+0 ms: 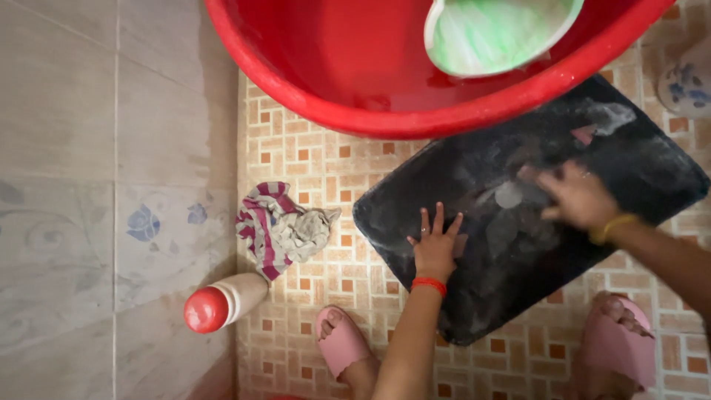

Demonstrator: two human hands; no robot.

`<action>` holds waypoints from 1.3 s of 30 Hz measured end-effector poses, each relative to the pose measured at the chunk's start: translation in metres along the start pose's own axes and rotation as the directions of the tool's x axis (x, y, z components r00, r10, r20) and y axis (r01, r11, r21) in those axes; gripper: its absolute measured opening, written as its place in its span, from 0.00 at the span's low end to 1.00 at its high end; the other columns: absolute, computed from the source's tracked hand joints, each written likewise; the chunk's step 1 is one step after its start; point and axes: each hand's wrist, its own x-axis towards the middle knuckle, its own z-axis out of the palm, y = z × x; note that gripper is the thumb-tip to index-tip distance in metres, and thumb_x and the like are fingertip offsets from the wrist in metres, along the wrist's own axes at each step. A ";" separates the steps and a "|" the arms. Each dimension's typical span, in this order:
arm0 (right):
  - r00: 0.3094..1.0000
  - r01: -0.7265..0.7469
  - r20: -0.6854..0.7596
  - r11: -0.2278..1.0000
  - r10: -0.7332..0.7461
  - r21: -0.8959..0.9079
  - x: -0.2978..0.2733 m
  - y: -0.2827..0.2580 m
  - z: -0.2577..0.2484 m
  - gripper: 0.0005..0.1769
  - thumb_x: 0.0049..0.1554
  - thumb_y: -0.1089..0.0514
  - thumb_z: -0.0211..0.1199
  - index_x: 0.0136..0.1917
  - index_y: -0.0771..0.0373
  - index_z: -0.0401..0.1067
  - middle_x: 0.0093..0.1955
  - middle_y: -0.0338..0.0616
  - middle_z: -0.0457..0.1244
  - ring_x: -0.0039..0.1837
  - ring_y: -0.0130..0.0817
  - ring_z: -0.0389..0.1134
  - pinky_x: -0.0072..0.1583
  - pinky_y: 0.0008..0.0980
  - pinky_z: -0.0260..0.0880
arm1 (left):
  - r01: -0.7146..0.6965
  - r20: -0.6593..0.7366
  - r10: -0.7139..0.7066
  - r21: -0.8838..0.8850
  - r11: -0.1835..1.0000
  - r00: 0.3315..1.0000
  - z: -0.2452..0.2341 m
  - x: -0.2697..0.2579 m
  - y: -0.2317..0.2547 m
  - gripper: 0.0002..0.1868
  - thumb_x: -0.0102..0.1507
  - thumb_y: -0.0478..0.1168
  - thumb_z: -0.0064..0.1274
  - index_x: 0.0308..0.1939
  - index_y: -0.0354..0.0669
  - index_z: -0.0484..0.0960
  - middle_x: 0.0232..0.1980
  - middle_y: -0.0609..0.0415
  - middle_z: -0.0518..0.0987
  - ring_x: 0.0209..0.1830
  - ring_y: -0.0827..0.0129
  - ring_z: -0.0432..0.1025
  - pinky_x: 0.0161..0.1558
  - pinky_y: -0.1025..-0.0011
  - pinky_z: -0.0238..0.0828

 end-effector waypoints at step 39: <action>0.921 -0.317 -0.179 0.932 0.347 0.174 0.084 -0.065 -0.012 0.58 0.46 0.39 0.75 0.83 0.32 0.49 0.64 0.61 0.56 0.62 0.60 0.63 0.59 0.52 0.68 | 0.162 -0.117 -0.178 -0.138 0.977 0.977 -0.005 -0.014 -0.022 0.79 0.40 0.51 0.80 0.79 0.32 0.37 0.84 0.35 0.27 0.85 0.50 0.31 0.65 0.60 0.68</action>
